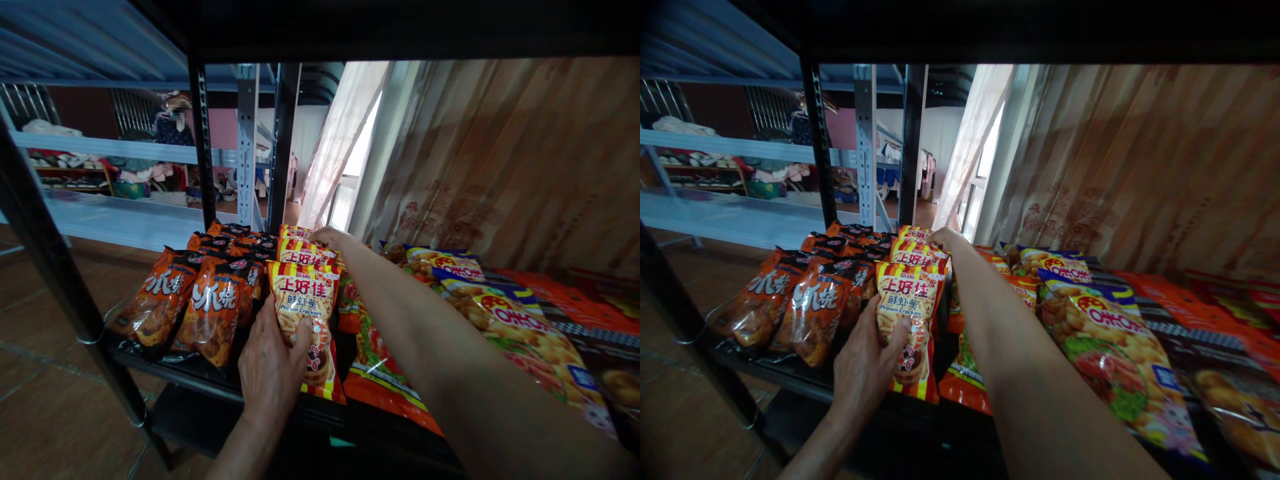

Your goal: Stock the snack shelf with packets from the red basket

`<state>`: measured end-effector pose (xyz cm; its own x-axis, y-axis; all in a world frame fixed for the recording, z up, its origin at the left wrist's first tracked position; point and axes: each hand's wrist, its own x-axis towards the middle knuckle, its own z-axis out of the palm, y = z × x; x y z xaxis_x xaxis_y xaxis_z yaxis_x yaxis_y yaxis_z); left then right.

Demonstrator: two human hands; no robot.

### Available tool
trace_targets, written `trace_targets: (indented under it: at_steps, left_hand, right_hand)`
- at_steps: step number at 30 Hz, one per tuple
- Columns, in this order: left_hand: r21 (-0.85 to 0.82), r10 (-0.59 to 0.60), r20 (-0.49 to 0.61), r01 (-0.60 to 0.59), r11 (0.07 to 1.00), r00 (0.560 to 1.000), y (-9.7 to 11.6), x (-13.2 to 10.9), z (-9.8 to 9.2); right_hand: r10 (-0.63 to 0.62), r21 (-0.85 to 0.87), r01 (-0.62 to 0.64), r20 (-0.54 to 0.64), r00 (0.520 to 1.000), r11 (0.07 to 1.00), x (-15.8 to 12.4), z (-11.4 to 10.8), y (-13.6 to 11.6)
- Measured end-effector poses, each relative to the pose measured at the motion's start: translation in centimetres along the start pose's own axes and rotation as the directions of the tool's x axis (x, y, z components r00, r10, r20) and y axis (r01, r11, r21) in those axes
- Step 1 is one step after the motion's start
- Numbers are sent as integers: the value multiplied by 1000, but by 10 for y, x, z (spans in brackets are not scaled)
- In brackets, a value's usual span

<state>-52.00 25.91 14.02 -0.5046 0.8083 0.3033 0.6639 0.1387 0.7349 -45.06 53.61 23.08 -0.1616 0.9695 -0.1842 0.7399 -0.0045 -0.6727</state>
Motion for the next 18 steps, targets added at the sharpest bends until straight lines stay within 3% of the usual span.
trace_targets:
  at_steps: [9, 18]
  left_hand:
    - [-6, 25, 17, -25, 1000, 1000, 3, -3, 5]
    - [-18, -8, -12, 8, 1000, 1000, 7, -3, 4]
  right_hand:
    - [52, 118, -52, -2, 999, 992, -8, -9, 4]
    - [-20, -1, 20, -40, 999, 1000, -14, -9, 5]
